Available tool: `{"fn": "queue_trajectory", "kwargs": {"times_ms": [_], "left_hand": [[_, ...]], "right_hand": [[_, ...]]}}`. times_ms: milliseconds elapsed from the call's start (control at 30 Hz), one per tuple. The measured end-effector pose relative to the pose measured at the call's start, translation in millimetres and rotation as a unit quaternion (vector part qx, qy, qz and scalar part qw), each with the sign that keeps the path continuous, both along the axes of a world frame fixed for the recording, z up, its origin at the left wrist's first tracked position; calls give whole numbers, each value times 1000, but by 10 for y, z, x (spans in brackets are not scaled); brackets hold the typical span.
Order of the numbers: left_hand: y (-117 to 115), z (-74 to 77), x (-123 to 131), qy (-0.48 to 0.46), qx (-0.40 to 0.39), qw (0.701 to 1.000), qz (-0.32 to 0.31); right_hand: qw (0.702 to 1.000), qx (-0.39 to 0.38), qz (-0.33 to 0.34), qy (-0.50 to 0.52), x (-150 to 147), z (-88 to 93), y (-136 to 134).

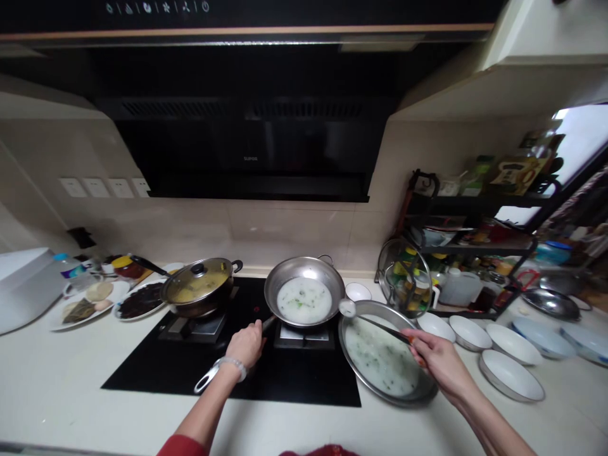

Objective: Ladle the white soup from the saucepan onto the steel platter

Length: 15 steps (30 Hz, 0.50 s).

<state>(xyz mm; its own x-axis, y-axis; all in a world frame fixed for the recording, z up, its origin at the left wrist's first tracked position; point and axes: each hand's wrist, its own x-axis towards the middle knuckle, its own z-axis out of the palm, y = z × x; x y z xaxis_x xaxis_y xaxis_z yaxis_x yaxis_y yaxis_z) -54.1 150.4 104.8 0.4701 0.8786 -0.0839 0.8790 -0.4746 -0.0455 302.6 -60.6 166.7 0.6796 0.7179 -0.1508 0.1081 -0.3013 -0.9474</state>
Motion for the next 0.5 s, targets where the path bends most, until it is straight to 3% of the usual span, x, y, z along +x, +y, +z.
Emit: {"fn": "queue_trajectory", "kwargs": {"times_ms": [100, 200, 367, 500], "left_hand": [[0, 12, 5, 5, -7, 1000, 4], [5, 18, 10, 8, -11, 1000, 5], [0, 18, 12, 14, -16, 1000, 10], [-10, 20, 12, 14, -9, 1000, 11]], "right_hand": [[1000, -22, -9, -10, 171, -180, -171], [989, -49, 7, -140, 293, -429, -289], [909, -60, 76, -405, 287, -817, -441], [844, -77, 118, -518, 221, -952, -506]]}}
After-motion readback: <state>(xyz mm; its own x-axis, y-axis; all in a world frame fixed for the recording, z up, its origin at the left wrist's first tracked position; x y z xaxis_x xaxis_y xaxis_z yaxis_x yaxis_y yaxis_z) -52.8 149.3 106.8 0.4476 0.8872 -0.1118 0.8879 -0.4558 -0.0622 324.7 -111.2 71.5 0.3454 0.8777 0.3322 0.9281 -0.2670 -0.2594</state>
